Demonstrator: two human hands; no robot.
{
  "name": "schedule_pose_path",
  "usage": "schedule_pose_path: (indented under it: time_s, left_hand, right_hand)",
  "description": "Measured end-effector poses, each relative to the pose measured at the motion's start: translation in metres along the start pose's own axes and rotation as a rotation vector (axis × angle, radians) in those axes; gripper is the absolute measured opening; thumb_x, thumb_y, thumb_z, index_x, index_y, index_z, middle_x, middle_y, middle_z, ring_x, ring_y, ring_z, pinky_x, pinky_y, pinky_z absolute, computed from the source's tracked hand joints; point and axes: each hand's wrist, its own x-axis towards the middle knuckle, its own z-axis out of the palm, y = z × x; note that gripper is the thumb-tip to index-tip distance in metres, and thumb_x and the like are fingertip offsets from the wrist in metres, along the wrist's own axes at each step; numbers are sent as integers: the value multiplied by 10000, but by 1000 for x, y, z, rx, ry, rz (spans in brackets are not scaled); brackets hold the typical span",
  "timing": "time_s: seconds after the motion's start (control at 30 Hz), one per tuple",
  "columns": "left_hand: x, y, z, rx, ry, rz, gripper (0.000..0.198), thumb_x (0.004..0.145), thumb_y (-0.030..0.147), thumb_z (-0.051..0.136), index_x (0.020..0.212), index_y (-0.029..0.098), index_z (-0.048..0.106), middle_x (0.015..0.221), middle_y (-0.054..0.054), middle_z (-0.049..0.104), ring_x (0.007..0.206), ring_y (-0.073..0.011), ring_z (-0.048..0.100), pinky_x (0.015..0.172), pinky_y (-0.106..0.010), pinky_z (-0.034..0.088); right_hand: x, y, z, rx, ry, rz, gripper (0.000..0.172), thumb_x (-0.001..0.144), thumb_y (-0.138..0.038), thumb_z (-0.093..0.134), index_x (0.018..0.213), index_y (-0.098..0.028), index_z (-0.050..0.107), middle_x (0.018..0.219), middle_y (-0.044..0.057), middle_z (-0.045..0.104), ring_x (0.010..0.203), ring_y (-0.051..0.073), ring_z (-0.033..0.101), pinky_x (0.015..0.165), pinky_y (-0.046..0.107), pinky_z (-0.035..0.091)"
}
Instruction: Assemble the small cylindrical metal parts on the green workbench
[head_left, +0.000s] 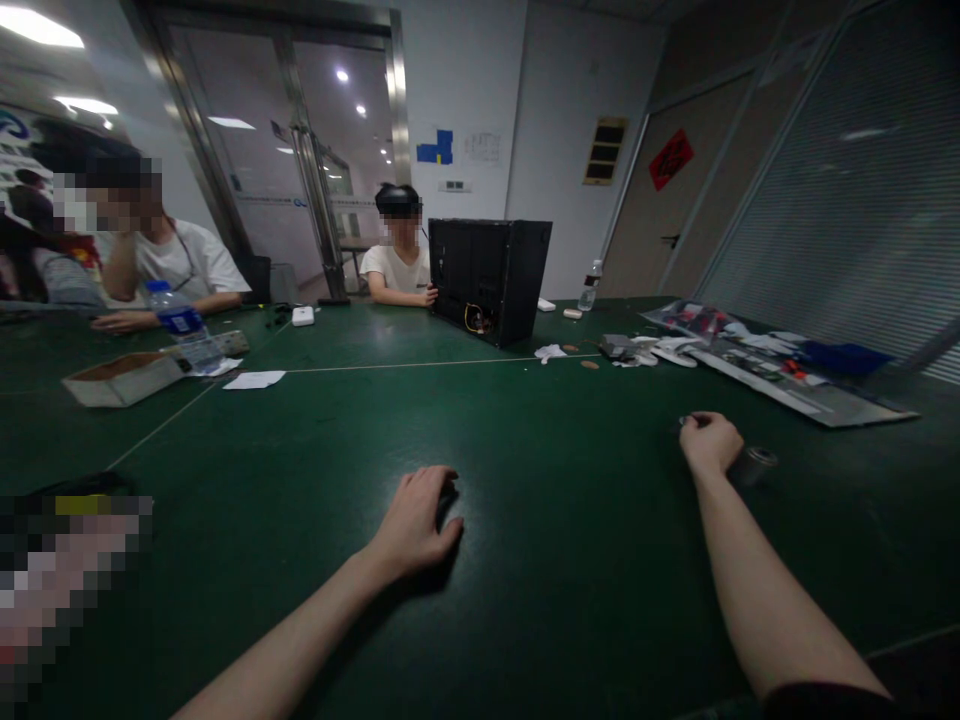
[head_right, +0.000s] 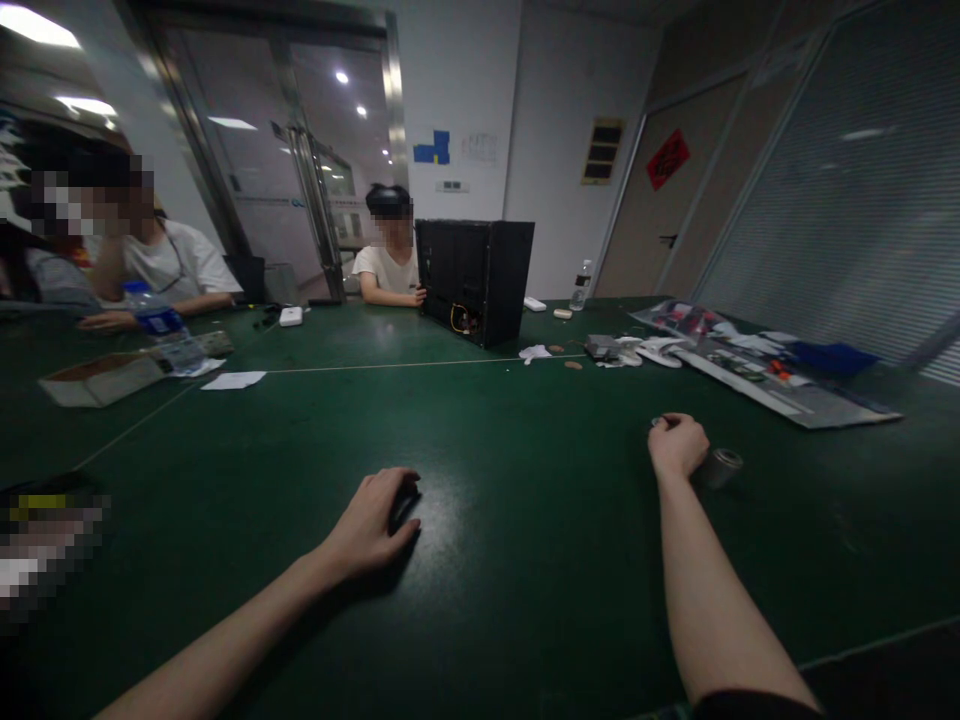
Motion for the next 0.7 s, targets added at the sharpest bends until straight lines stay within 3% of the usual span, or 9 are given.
schedule_pose_path:
  time_s: [0.2, 0.4, 0.57, 0.7]
  left_hand:
    - [0, 1, -1, -1, 0, 11, 426, 743, 283, 583, 1145, 176, 496, 1125, -121, 614, 1055, -295, 550, 943, -466, 396]
    - [0, 2, -1, 13, 6, 25, 412, 751, 287, 579, 1138, 170, 504, 1123, -122, 614, 1063, -292, 552, 942, -460, 406]
    - [0, 1, -2, 16, 9, 31, 410, 749, 289, 579, 1136, 173, 510, 1132, -125, 614, 1076, -302, 547, 945, -468, 401]
    - [0, 1, -3, 27, -3, 29, 412, 754, 288, 577, 1140, 161, 509, 1123, -128, 611, 1060, -292, 549, 938, -457, 407]
  right_hand:
    - [-1, -1, -1, -11, -4, 4, 221, 718, -226, 561, 883, -121, 664, 755, 109, 587, 754, 251, 561, 710, 367, 436]
    - [-4, -11, -12, -25, 56, -8, 328, 687, -238, 577, 1002, -162, 628, 917, 131, 597, 859, 275, 557, 724, 384, 434]
    - [-8, -15, -29, -50, 254, -28, 403, 693, -210, 547, 1096, -191, 547, 1207, 166, 483, 1173, 336, 386, 951, 471, 290]
    - [-12, -6, -34, -20, 416, 94, 429, 670, -195, 570, 1089, -185, 479, 1271, 196, 368, 1208, 371, 323, 987, 517, 205]
